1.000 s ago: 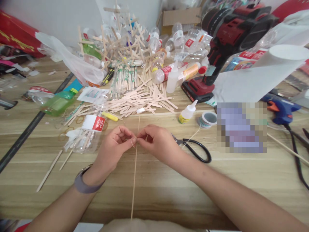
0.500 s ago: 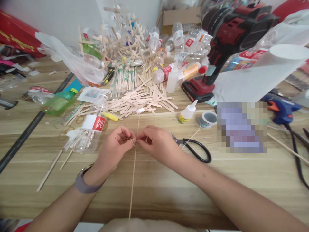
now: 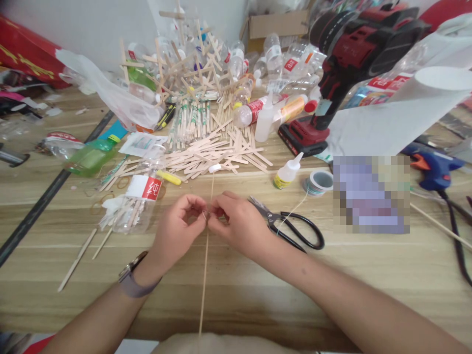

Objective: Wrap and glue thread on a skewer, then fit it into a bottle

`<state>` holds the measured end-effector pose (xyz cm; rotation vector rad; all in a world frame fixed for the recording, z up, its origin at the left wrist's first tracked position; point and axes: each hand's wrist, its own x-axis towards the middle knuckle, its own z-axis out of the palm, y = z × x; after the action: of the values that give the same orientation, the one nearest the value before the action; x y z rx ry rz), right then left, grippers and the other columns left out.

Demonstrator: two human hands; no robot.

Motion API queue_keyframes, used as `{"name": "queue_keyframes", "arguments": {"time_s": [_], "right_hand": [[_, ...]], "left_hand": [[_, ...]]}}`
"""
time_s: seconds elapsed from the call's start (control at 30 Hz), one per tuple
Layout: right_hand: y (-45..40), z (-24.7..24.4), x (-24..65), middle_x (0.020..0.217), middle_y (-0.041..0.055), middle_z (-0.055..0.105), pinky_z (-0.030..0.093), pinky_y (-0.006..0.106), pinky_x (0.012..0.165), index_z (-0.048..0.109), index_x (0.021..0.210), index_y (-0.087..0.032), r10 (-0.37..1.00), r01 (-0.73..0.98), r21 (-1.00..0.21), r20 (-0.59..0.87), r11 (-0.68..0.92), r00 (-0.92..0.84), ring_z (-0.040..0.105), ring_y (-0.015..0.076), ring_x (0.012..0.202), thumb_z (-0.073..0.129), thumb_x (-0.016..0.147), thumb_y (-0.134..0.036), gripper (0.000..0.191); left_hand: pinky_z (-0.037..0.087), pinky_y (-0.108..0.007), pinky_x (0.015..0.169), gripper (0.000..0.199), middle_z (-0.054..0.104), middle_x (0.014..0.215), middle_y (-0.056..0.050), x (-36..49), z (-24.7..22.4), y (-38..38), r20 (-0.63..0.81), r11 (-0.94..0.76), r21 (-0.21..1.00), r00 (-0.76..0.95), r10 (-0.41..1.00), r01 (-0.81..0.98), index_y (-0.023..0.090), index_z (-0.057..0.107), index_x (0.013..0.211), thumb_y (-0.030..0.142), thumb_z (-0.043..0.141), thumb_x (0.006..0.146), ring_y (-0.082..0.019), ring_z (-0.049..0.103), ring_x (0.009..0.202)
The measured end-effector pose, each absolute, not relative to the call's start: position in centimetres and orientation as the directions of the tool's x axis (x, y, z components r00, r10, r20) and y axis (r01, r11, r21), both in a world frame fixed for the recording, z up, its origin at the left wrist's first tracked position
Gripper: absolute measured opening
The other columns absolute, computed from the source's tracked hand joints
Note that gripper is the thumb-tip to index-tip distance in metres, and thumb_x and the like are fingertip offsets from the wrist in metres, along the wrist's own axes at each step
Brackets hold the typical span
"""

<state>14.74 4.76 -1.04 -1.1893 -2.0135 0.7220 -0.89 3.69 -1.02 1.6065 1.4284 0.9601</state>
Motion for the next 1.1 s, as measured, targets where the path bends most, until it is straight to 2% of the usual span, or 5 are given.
{"name": "queue_keyframes", "arguments": {"time_s": [0.17, 0.3, 0.83, 0.97, 1.1], "right_hand": [[4.8, -1.1, 14.8, 0.061, -0.0038, 0.046, 0.033, 0.02, 0.05, 0.048, 0.064, -0.02, 0.895, 0.492, -0.757, 0.287, 0.43, -0.342, 0.043, 0.0084, 0.053, 0.053, 0.074, -0.011, 0.015], [4.7, -1.2, 14.9, 0.061, -0.0037, 0.046, 0.033, 0.02, 0.05, 0.048, 0.064, -0.019, 0.902, 0.49, -0.764, 0.288, 0.419, -0.321, 0.044, 0.0084, 0.053, 0.053, 0.075, -0.012, 0.014], [5.1, -0.8, 15.4, 0.06, -0.0033, 0.055, 0.039, 0.022, 0.051, 0.058, 0.072, -0.019, 0.944, 0.428, -0.864, 0.142, 0.265, -0.296, 0.049, 0.0102, 0.054, 0.056, 0.077, -0.017, 0.006], [5.4, -1.0, 15.7, 0.074, 0.0008, 0.06, 0.044, 0.024, 0.056, 0.063, 0.087, -0.019, 0.937, 0.444, -0.841, 0.19, 0.309, -0.293, 0.053, 0.0108, 0.059, 0.055, 0.081, -0.019, 0.011], [5.5, -1.0, 15.7, 0.076, 0.0012, 0.058, 0.043, 0.024, 0.056, 0.064, 0.082, -0.019, 0.915, 0.443, -0.827, 0.194, 0.347, -0.354, 0.052, 0.0099, 0.059, 0.054, 0.082, -0.016, 0.01]], "left_hand": [[0.049, -0.026, 0.074, 0.019, 0.069, 0.086, -0.003, -0.9, -1.1, 3.3, 0.319, -0.357, 0.733, 0.172, 0.932, 0.578, 0.018, 0.064, 0.091, 0.006, 0.055, 0.079, -0.014, 0.063, 0.08], [0.049, -0.025, 0.073, 0.015, 0.068, 0.084, -0.004, -0.8, -1.1, 3.2, 0.408, -0.425, 0.656, 0.181, 0.895, 0.624, 0.016, 0.064, 0.084, 0.004, 0.056, 0.08, -0.015, 0.063, 0.08], [0.047, -0.026, 0.071, 0.007, 0.066, 0.083, -0.001, -1.0, -1.6, 3.3, 0.281, -0.294, 0.752, 0.116, 0.953, 0.591, 0.02, 0.058, 0.086, 0.014, 0.056, 0.084, -0.015, 0.061, 0.077], [0.047, -0.025, 0.069, 0.007, 0.066, 0.082, 0.0, -1.0, -1.6, 3.3, 0.269, -0.285, 0.769, 0.114, 0.956, 0.572, 0.02, 0.058, 0.085, 0.014, 0.056, 0.084, -0.014, 0.061, 0.076], [0.047, -0.024, 0.069, 0.006, 0.067, 0.083, 0.0, -0.9, -1.5, 3.3, 0.272, -0.285, 0.781, 0.109, 0.956, 0.556, 0.02, 0.059, 0.085, 0.015, 0.057, 0.085, -0.013, 0.062, 0.078]]}}
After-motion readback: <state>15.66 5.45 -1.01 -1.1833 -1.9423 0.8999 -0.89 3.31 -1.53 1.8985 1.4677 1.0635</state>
